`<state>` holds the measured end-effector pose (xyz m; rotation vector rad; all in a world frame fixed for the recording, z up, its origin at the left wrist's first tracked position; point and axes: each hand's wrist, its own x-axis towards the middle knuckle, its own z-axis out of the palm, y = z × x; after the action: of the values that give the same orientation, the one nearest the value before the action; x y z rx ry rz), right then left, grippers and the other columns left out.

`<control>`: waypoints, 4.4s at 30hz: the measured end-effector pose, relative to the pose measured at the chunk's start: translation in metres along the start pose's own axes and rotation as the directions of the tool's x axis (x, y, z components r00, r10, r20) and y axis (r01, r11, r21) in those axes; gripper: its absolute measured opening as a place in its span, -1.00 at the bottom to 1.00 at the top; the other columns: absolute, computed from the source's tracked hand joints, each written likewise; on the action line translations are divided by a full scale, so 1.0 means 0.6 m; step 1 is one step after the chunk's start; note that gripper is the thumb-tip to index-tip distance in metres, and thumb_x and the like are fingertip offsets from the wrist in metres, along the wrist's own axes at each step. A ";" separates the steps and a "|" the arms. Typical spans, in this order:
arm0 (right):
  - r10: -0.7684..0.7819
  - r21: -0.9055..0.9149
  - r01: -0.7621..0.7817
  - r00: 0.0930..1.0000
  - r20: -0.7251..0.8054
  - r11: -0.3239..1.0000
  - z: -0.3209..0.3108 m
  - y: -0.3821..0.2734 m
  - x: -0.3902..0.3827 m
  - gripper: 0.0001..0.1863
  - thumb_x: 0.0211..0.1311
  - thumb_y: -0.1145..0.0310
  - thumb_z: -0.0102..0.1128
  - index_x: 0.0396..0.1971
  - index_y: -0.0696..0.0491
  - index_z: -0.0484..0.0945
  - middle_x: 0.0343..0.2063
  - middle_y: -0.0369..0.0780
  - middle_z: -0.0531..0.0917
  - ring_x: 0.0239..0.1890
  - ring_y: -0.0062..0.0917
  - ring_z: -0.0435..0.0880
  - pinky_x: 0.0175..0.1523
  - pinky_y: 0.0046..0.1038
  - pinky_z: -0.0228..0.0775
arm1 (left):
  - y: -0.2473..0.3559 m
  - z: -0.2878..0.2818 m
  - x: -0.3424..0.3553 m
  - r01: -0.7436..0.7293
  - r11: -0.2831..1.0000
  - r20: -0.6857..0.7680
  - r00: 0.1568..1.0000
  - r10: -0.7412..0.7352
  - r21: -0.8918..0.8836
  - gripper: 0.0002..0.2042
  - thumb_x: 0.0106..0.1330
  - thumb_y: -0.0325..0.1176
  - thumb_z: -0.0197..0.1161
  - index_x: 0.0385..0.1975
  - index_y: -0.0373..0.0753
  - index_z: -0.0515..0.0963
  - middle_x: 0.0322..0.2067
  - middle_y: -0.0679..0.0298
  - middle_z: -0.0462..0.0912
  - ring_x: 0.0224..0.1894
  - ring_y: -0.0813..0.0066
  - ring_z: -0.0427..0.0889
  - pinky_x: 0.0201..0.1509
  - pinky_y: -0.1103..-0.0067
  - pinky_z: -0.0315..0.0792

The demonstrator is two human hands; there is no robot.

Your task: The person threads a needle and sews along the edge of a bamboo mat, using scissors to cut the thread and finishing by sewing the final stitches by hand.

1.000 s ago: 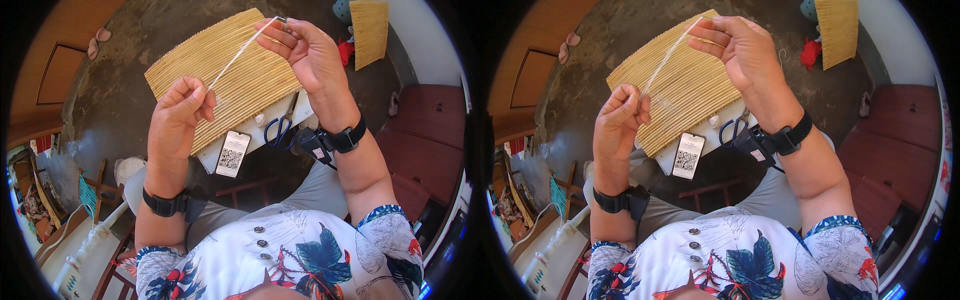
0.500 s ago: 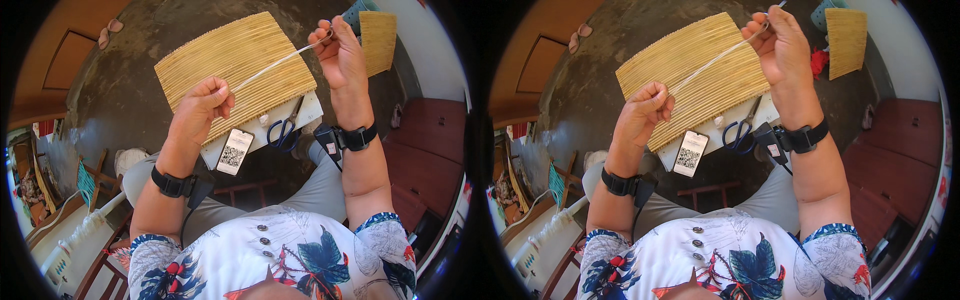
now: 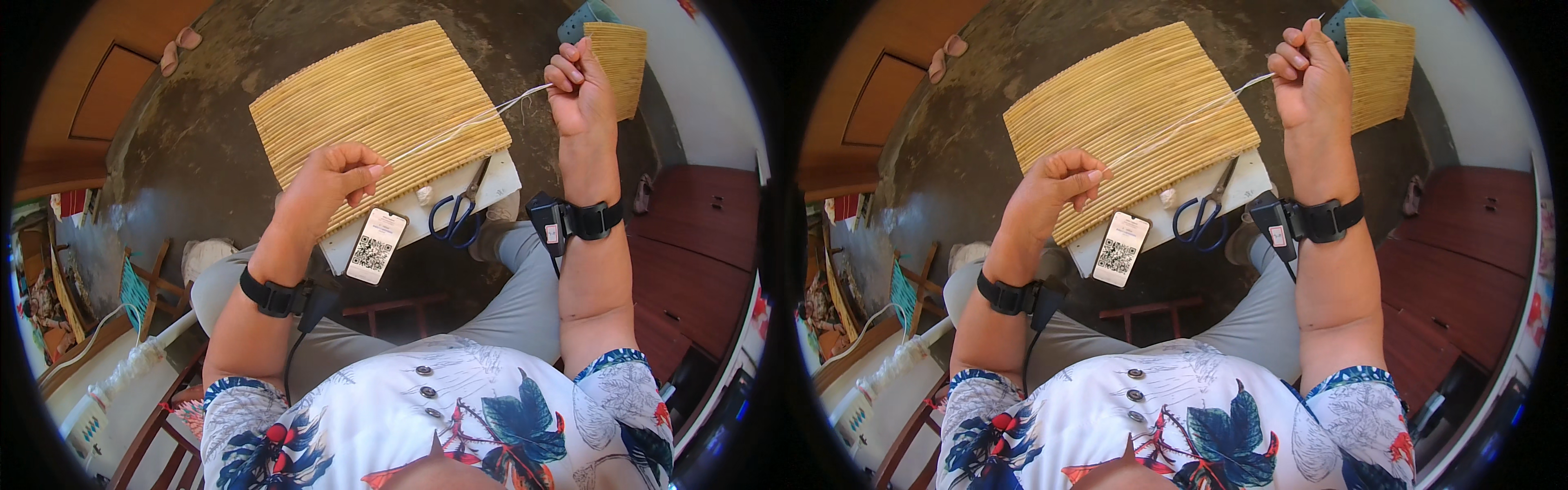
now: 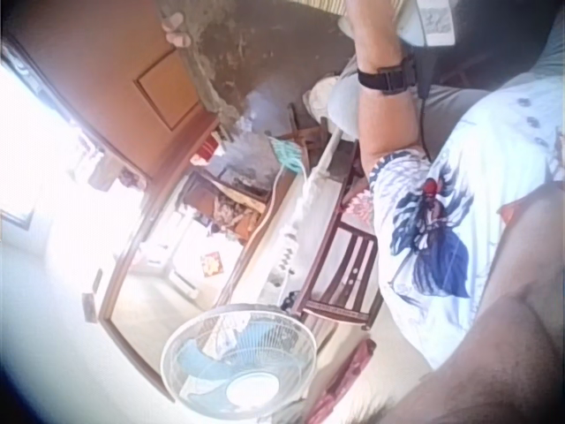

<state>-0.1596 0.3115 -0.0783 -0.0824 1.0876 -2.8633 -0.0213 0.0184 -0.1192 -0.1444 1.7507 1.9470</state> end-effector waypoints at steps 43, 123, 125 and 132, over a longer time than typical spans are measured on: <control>-0.322 -0.282 0.246 0.908 -0.267 0.927 -0.086 -0.121 0.020 -0.85 0.31 0.38 -0.02 -0.42 0.12 0.32 -0.58 -0.30 0.35 -0.66 -0.72 0.19 -0.59 -0.67 -0.01 | 0.011 -0.146 -0.058 -0.168 0.974 -0.234 0.964 0.129 -0.155 -0.93 0.29 -0.43 0.10 -0.40 -0.27 0.46 -0.38 0.20 0.61 -0.38 0.56 0.60 -0.30 0.66 0.50; 0.268 -0.153 -0.236 0.931 0.248 0.960 0.096 0.073 -0.106 -0.87 0.33 0.34 -0.04 -0.40 0.04 0.39 -0.57 -0.28 0.47 -0.68 -0.76 0.23 -0.58 -0.74 0.03 | 0.023 0.016 0.014 -0.266 0.786 -0.303 0.947 0.105 -0.559 -0.91 0.25 -0.42 0.17 -0.34 -0.30 0.51 -0.63 0.41 0.43 -0.75 0.78 0.18 -0.73 0.79 0.04; 0.283 -0.102 -0.268 0.940 0.192 0.958 0.089 0.078 -0.102 -0.86 0.33 0.33 -0.02 -0.41 0.05 0.38 -0.56 -0.28 0.46 -0.68 -0.76 0.22 -0.58 -0.73 0.03 | 0.029 0.010 0.012 -0.327 0.743 -0.362 0.924 0.122 -0.584 -0.92 0.24 -0.44 0.19 -0.34 -0.29 0.51 -0.57 0.39 0.48 -0.74 0.79 0.19 -0.74 0.79 0.05; 0.299 -0.125 -0.286 0.949 0.098 0.950 0.073 0.084 -0.099 -0.85 0.31 0.33 0.01 -0.44 0.04 0.37 -0.55 -0.28 0.43 -0.68 -0.77 0.19 -0.59 -0.73 0.00 | 0.051 -0.022 -0.004 -0.528 0.674 -0.523 0.818 0.240 -0.517 -0.96 0.25 -0.46 0.16 -0.37 -0.27 0.51 -0.38 0.32 0.58 -0.72 0.79 0.23 -0.73 0.79 0.07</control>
<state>-0.0947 0.2506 -0.0804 -0.0841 1.1274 -2.5044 -0.0358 0.0037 -0.0929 -0.4880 1.3084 2.9934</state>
